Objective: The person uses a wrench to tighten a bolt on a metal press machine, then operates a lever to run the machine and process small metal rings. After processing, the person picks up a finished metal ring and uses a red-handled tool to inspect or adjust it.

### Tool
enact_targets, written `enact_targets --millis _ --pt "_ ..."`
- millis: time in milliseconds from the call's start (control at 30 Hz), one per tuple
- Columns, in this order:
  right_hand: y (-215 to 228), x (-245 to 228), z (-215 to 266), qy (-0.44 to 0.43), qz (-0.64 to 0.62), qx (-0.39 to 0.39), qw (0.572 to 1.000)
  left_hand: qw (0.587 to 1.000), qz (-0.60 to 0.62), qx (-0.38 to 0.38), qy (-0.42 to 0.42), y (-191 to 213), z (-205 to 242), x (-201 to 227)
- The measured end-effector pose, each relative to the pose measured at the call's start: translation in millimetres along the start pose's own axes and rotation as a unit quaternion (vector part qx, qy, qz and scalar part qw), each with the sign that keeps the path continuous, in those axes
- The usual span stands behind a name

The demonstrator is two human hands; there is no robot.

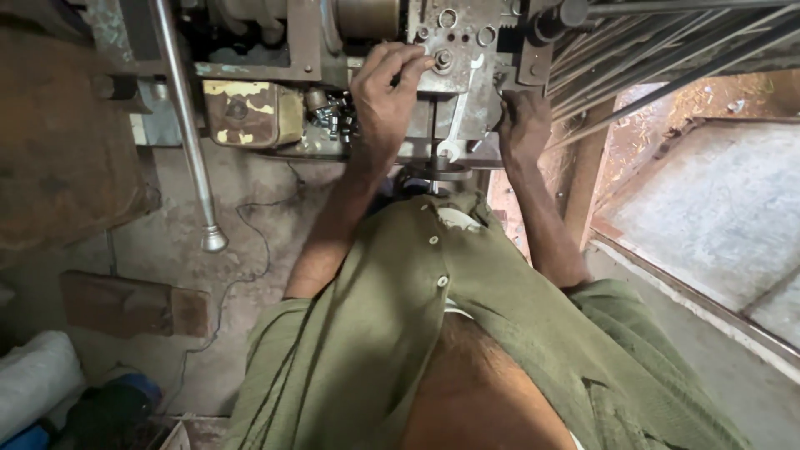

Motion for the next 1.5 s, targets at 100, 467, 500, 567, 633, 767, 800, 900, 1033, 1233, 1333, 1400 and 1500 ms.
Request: enact_targets --millis 100,467,500,567,633,767,800,900,1033,1233,1333,1400,1500 --pt "20.5 -22.1 -5.2 0.054 0.003 0.018 0.998 1.000 -0.006 -0.001 0.001 -3.2 4.4 -6.1" --pt "-5.8 -81.0 29.9 -0.085 0.122 -0.224 0.963 0.996 -0.084 -0.006 -0.006 -1.5 10.6 11.4" --pt "-5.4 -82.3 30.0 -0.084 0.110 -0.216 0.967 0.997 -0.080 -0.003 -0.002 -1.0 10.5 12.7" --pt "-2.5 -84.1 30.6 -0.082 0.085 -0.198 0.973 0.997 -0.071 0.004 0.006 -1.5 10.0 10.8" --pt "-5.1 -75.1 33.4 -0.134 0.050 -0.227 0.963 0.999 -0.046 0.004 0.026 -4.5 6.7 -3.2" --pt "0.3 -68.3 41.6 -0.170 -0.056 -0.208 0.962 0.999 -0.032 0.013 0.011 -10.8 8.7 -17.8" --pt "-1.2 -63.0 45.4 -0.192 -0.071 -0.213 0.955 0.999 -0.037 0.013 0.005 -12.7 10.1 -18.7" --pt "-6.9 -45.0 56.4 -0.237 -0.127 -0.203 0.942 0.999 -0.046 0.014 0.001 -18.6 14.2 -18.9" --pt "-17.1 -11.8 69.1 -0.376 -0.382 -0.166 0.828 0.999 -0.043 0.020 0.007 -19.7 14.3 -14.6" --pt "19.1 -51.5 70.7 -0.363 -0.633 -0.136 0.670 0.990 0.060 -0.001 0.130 -17.5 37.2 -46.9" --pt "32.0 -85.5 55.8 -0.290 -0.631 -0.192 0.694 0.978 0.086 -0.009 0.189 -18.1 60.6 -77.1" --pt "30.7 -102.5 49.6 -0.276 -0.563 -0.256 0.736 0.974 0.101 -0.045 0.198 -25.0 71.8 -96.9" --pt "23.4 -120.9 37.5 -0.292 -0.447 -0.350 0.770 0.965 0.139 -0.109 0.193 -42.1 73.2 -116.9"
Point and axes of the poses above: each hand's wrist, its own z-axis away from the middle knuckle, its own y-axis out of the back of the hand, x = y × z, the point moved 8 cm from there along -z, towards the middle knuckle, and after that the axes turned 5 degrees about -y, right-handed, at the moved point
